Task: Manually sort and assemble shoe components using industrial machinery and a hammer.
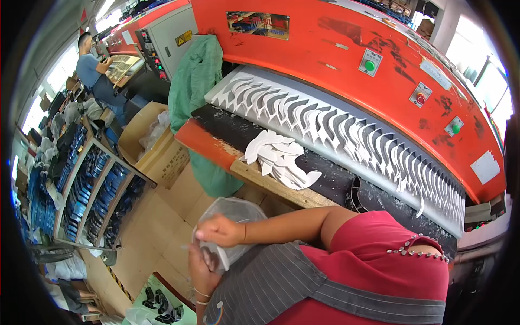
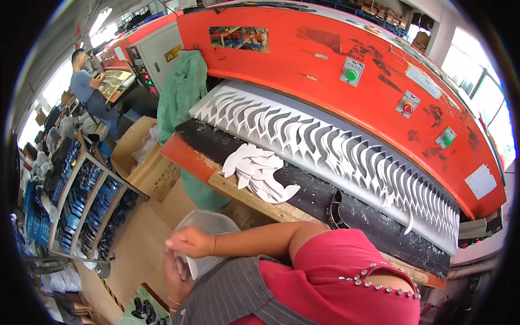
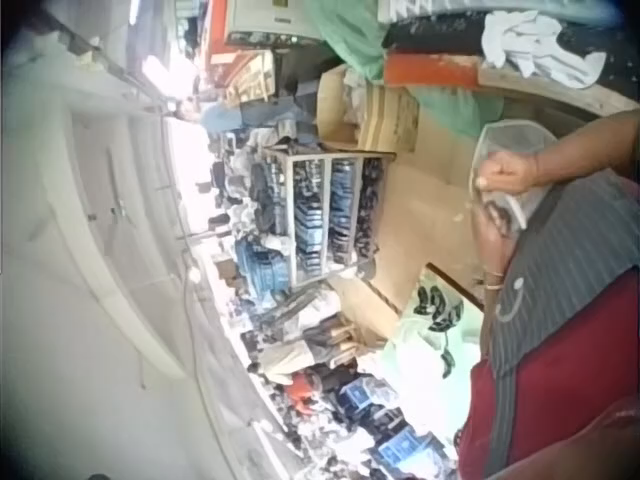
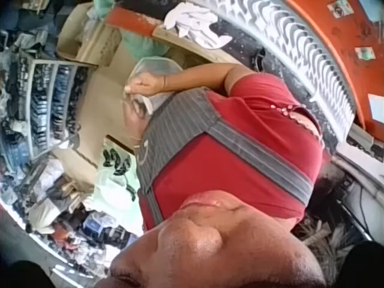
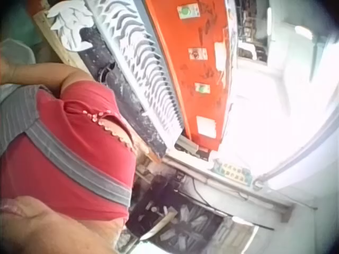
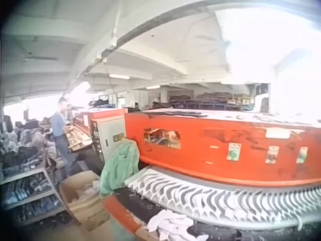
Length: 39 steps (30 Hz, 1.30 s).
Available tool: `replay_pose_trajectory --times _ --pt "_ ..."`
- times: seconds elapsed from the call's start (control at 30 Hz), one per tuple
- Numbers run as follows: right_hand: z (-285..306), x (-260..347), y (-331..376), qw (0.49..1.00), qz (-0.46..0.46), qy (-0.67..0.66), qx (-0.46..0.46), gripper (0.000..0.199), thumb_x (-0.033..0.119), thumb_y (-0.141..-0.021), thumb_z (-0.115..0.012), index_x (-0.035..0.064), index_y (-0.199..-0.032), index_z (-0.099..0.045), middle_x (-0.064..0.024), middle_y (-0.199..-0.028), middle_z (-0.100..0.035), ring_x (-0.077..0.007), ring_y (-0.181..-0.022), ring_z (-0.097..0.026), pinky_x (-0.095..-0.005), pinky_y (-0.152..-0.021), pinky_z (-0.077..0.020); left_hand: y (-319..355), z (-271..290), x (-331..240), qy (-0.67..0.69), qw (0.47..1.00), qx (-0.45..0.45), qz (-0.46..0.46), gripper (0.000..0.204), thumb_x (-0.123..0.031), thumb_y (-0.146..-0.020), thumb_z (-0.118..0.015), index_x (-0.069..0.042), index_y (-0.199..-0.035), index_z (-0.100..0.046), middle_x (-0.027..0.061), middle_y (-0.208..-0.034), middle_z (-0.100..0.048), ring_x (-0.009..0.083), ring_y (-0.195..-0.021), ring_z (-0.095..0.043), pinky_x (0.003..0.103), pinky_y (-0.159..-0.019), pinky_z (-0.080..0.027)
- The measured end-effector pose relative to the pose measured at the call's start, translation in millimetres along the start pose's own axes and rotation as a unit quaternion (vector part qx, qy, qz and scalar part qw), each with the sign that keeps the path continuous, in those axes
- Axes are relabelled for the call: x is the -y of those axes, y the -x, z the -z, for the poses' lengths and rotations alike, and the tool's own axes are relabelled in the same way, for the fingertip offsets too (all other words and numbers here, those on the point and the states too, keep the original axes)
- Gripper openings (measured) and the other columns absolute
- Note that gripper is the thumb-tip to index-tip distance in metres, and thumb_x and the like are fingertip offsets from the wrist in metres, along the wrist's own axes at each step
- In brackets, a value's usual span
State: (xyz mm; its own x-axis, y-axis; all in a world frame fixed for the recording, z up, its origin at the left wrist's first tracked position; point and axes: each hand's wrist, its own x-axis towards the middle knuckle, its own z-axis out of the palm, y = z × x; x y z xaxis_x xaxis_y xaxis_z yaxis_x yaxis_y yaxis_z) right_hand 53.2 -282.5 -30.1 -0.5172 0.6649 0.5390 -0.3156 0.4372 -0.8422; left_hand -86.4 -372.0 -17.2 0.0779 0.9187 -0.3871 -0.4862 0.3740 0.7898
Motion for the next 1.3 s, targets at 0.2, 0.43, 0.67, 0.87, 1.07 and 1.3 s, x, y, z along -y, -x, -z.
replay_pose_trajectory --times 0.2,0.43,0.67,0.87,1.07,1.3 --pt "23.2 -7.0 7.9 0.941 -0.119 0.235 0.212 0.038 0.035 -0.094 -0.046 -0.0007 -0.093 -0.061 -0.0187 -0.089 -0.063 -0.03 -0.084 -0.061 -0.0407 -0.074 -0.0466 12.3 -10.8 -22.1 0.083 0.992 -0.055 -0.072 0.053 -0.044 -0.096 -0.035 -0.006 -0.133 -0.039 -0.0053 -0.053 -0.026 0.0047 -0.043 -0.02 0.02 -0.039 -0.021" --pt "207.7 11.0 -61.6 0.892 -0.208 0.315 0.247 0.082 0.058 -0.081 -0.052 0.0034 -0.138 -0.027 -0.0211 -0.127 -0.048 -0.0321 -0.115 -0.048 -0.0389 -0.097 -0.0373 9.4 1.6 -4.3 0.05 0.996 -0.067 -0.036 0.057 -0.047 -0.095 -0.036 -0.005 -0.133 -0.038 -0.005 -0.053 -0.026 0.0053 -0.043 -0.021 0.02 -0.039 -0.021" --pt "282.0 -19.8 -31.1 0.74 -0.405 0.407 0.352 0.105 0.06 -0.069 -0.064 0.0073 -0.144 -0.013 -0.0247 -0.14 -0.032 -0.039 -0.129 -0.03 -0.0409 -0.105 -0.0274 11.0 36.2 9.2 0.031 0.995 -0.092 -0.015 0.058 -0.048 -0.095 -0.034 -0.008 -0.137 -0.033 -0.0044 -0.052 -0.027 0.0061 -0.042 -0.022 0.021 -0.039 -0.022" --pt "295.8 35.3 21.4 0.65 -0.335 0.491 0.474 0.122 0.053 -0.052 -0.078 0.0068 -0.144 -0.012 -0.0206 -0.134 -0.035 -0.0367 -0.125 -0.032 -0.0424 -0.106 -0.026 12.8 43.0 21.4 0.04 0.995 -0.086 0.008 0.059 -0.049 -0.095 -0.033 -0.007 -0.137 -0.033 -0.0042 -0.052 -0.028 0.0066 -0.042 -0.023 0.021 -0.039 -0.022" --pt "292.5 32.5 36.7 0.71 -0.252 0.519 0.403 0.132 0.029 -0.04 -0.088 0.0073 -0.144 -0.009 -0.02 -0.139 -0.027 -0.0355 -0.132 -0.024 -0.0409 -0.108 -0.0227 0.6 31.5 19.5 0.04 0.996 -0.074 -0.004 0.061 -0.05 -0.095 -0.032 -0.004 -0.136 -0.034 -0.0034 -0.051 -0.028 0.0082 -0.041 -0.023 0.022 -0.04 -0.023" --pt "296.1 29.0 35.4 0.695 -0.373 0.473 0.391 0.138 0.035 -0.041 -0.088 0.0008 -0.142 -0.001 -0.0226 -0.131 -0.04 -0.035 -0.126 -0.034 -0.0364 -0.105 -0.0285 -6.3 28.0 19.6 0.014 0.999 -0.032 0.008 0.062 -0.051 -0.094 -0.032 -0.006 -0.137 -0.034 -0.004 -0.051 -0.029 0.0083 -0.041 -0.025 0.023 -0.039 -0.023"
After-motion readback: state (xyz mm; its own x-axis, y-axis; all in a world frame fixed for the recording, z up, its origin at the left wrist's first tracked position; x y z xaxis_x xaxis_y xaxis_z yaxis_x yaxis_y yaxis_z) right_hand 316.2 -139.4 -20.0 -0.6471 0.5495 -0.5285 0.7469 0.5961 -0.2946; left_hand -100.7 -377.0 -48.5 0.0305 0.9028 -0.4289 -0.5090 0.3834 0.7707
